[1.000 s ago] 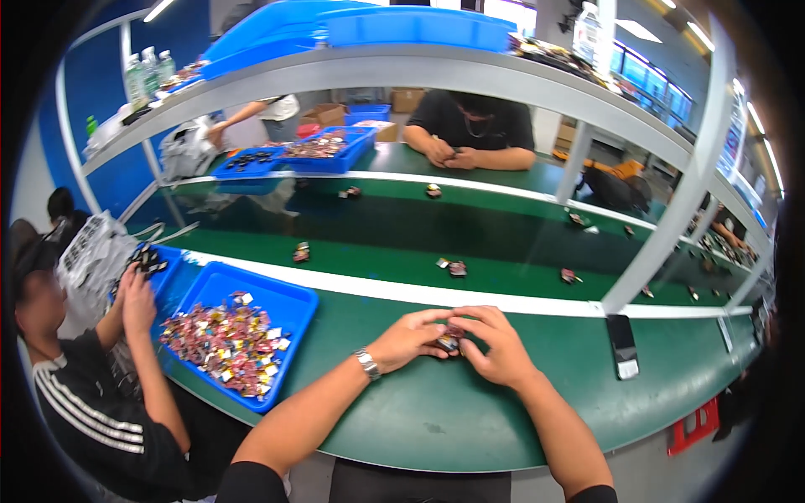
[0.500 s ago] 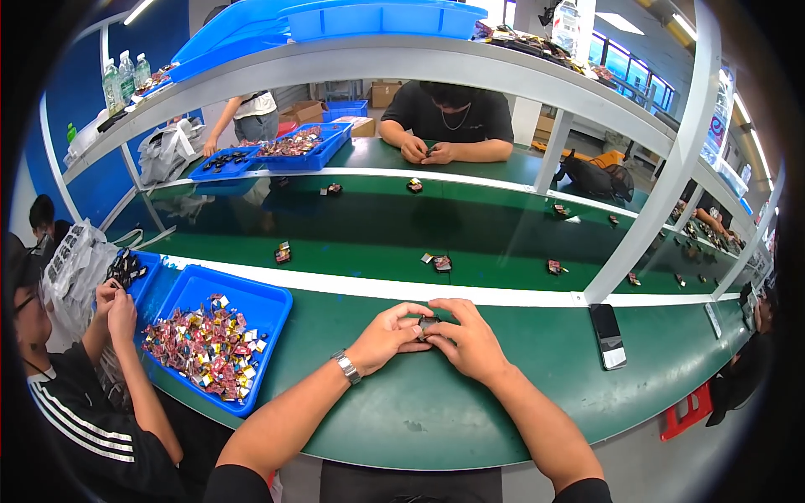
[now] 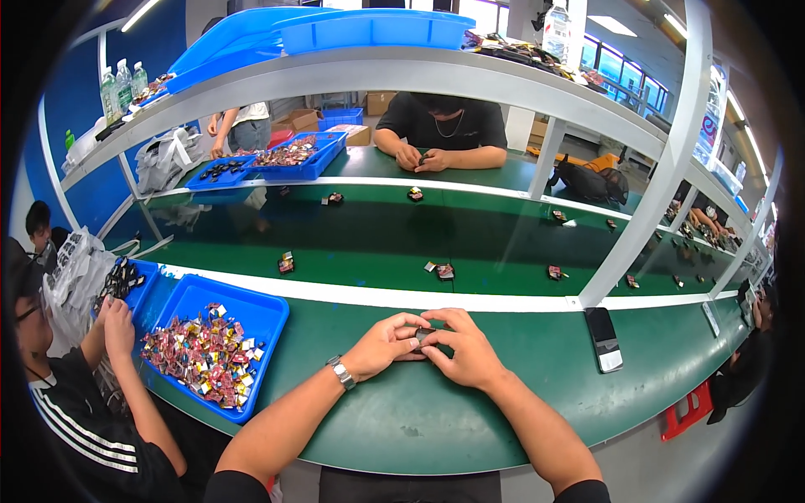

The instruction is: The recorder is assembling small mechanical or electronic components on an assembly line conveyor belt.

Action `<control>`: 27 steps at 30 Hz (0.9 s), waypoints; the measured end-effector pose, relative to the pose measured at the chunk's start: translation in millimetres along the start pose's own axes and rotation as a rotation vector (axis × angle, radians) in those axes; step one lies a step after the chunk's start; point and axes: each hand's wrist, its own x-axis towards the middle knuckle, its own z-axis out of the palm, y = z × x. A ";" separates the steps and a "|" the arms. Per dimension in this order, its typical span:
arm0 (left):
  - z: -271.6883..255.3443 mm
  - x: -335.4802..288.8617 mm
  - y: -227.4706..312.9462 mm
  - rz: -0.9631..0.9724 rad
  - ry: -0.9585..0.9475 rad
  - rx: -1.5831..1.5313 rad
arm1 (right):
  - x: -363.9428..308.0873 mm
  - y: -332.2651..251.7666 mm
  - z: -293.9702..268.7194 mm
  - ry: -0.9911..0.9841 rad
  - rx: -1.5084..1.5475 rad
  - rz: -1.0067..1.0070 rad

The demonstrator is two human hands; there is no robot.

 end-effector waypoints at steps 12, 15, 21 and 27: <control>0.6 5.7 -7.7 -0.016 0.051 -0.055 | -7.1 5.2 17.8 0.163 -0.004 0.024; 0.5 7.8 -12.1 0.006 0.083 -0.061 | -8.3 8.5 17.8 0.203 -0.040 -0.068; -3.2 -1.0 -10.0 0.047 0.124 -0.066 | -5.4 3.9 33.1 0.224 0.073 0.010; 7.5 6.2 -10.8 0.070 0.148 -0.051 | -9.8 5.1 31.1 0.267 0.109 0.061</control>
